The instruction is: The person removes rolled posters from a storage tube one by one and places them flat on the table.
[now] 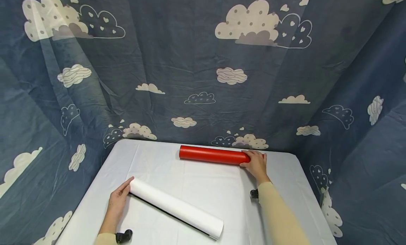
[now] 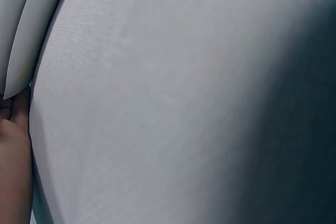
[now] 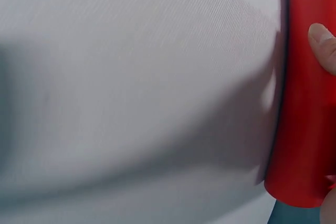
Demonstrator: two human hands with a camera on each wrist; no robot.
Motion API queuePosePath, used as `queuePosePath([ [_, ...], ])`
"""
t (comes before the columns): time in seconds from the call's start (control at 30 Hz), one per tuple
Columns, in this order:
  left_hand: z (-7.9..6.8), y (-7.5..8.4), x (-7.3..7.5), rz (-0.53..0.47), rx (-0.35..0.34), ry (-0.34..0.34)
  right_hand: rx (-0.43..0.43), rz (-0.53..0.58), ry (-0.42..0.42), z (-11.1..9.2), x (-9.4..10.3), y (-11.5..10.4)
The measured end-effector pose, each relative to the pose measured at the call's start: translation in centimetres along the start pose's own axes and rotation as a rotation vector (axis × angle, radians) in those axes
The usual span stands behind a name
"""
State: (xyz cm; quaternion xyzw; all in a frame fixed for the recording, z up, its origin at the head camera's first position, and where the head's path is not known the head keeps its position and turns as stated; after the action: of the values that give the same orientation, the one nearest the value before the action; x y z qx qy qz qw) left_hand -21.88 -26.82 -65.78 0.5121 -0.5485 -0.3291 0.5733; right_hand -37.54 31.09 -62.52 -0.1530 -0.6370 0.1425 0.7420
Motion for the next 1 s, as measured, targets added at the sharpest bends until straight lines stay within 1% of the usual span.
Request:
queuePosePath([
  [0.23,0.0,-0.4,0.0,-0.001,0.001,0.007,0.016,0.002,0.010,1.0,-0.7,-1.5],
  [0.4,0.1,-0.2,0.1,0.004,-0.024,0.011,0.032,-0.001,0.006,1.6,-1.1,-2.2],
  [0.47,0.1,-0.2,0.1,0.002,-0.030,0.002,0.039,-0.001,0.000,1.8,-1.2,-2.4],
  [0.63,0.3,-0.2,0.0,-0.021,-0.014,-0.010,0.071,0.009,0.010,2.4,-1.6,-2.8],
  [0.8,0.3,-0.3,-0.1,-0.018,0.027,0.007,0.085,0.010,0.003,2.6,-1.9,-3.1],
  [0.9,0.3,-0.3,-0.1,-0.022,0.035,0.014,0.082,-0.005,0.003,2.6,-2.0,-3.3],
  [1.0,0.5,0.0,0.0,-0.031,0.025,0.013,0.087,0.001,0.017,2.9,-2.0,-3.6],
])
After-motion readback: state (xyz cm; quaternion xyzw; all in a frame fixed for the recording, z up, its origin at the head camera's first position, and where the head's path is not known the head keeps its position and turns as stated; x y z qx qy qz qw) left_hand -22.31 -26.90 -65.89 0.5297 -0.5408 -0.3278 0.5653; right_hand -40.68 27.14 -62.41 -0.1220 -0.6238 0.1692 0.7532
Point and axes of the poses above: each hand's wrist, its own z-axis towards the middle knuckle, its own x-axis out of the back of the hand, y = z × x, the point moved 1 cm from there along z, towards the middle knuckle, and after that the axes turned 3 degrees about z, right-handed, at the moved point
